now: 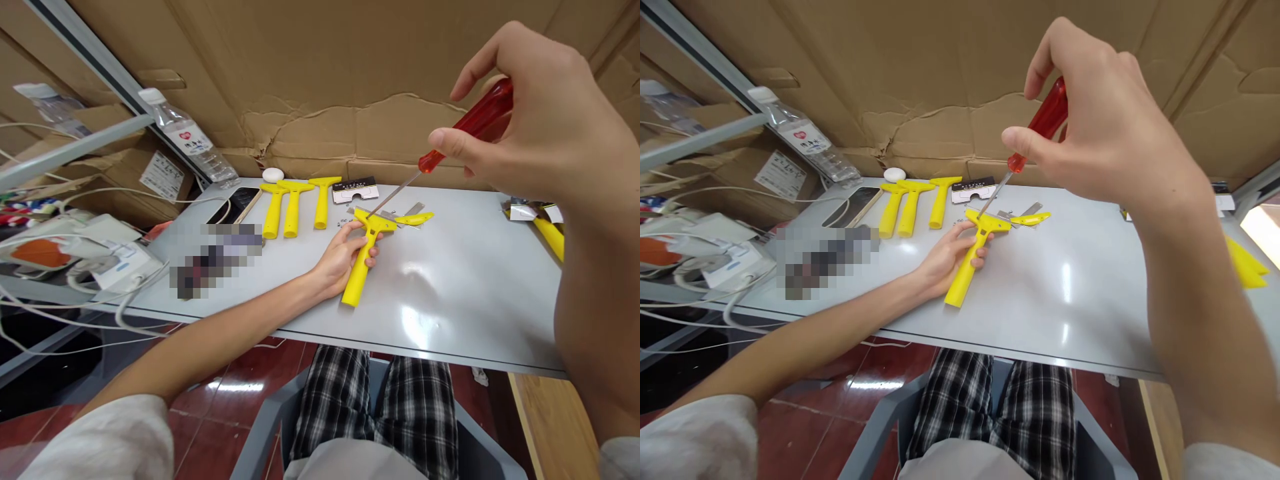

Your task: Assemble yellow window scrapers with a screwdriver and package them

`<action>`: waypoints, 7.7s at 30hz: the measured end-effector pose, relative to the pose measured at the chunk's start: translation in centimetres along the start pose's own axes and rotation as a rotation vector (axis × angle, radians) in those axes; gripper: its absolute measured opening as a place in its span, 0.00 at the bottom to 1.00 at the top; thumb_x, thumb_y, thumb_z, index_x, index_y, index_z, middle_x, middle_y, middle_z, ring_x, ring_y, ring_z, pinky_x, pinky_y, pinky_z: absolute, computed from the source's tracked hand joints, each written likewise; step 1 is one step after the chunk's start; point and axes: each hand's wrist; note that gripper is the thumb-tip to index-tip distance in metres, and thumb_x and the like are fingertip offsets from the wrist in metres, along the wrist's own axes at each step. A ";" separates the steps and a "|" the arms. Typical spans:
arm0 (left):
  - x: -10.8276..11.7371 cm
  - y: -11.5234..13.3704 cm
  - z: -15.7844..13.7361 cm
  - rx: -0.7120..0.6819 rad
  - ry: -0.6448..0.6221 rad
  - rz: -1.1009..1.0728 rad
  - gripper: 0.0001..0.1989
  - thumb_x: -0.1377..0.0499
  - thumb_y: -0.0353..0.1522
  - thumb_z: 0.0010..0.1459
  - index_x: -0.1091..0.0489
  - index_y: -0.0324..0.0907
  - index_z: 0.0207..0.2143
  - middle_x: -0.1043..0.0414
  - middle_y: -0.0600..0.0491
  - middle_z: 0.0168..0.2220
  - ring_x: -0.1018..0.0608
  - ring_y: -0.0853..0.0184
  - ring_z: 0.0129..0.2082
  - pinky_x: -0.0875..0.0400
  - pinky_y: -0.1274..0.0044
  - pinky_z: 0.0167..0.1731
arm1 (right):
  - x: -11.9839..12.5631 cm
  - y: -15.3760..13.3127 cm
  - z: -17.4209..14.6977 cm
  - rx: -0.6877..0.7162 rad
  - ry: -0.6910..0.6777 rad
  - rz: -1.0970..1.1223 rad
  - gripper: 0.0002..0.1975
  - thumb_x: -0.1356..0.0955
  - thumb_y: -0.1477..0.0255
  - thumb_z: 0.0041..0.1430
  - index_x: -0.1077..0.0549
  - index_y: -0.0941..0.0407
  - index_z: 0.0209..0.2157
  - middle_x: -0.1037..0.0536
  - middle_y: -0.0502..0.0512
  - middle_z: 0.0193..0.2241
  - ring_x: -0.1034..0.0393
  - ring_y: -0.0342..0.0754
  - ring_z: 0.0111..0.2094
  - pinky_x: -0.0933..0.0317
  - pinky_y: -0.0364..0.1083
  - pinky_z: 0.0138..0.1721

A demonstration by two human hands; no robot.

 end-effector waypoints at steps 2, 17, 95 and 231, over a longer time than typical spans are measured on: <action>0.0 0.0 0.0 0.000 -0.014 0.001 0.21 0.38 0.21 0.62 0.37 0.47 0.52 0.21 0.46 0.47 0.23 0.70 0.29 0.33 0.81 0.26 | 0.5 0.2 -0.2 0.096 -0.080 0.129 0.25 0.17 0.72 0.53 0.26 0.46 0.49 0.23 0.45 0.40 0.23 0.45 0.38 0.29 0.47 0.39; 0.0 -0.1 0.0 0.014 -0.041 0.007 0.22 0.37 0.22 0.61 0.37 0.48 0.52 0.20 0.46 0.47 0.23 0.70 0.30 0.33 0.81 0.27 | 1.3 0.3 -0.4 0.252 -0.074 0.111 0.20 0.17 0.73 0.59 0.22 0.47 0.48 0.24 0.41 0.35 0.27 0.38 0.35 0.41 0.42 0.31; 1.9 2.3 -0.7 -0.391 0.094 1.095 0.23 0.31 0.38 0.62 0.22 0.42 0.59 0.22 0.42 0.61 0.16 0.66 0.34 0.17 0.71 0.35 | -9.0 20.2 -8.1 -0.094 -0.295 -0.123 0.16 0.26 0.65 0.63 0.17 0.56 0.50 0.17 0.66 0.51 0.21 0.63 0.49 0.29 0.57 0.52; -2.0 3.9 6.1 -1.458 -0.477 1.484 0.14 0.40 0.42 0.77 0.18 0.48 0.40 0.12 0.50 0.40 0.17 0.59 0.42 0.26 0.63 0.46 | -9.3 9.5 -13.7 -0.693 -0.061 1.088 0.42 0.12 0.63 0.37 0.26 0.50 0.53 0.17 0.47 0.35 0.20 0.51 0.39 0.27 0.58 0.56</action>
Point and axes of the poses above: each hand's wrist, its own z-axis towards the middle knuckle, its own x-axis out of the back of the hand, y = z × x
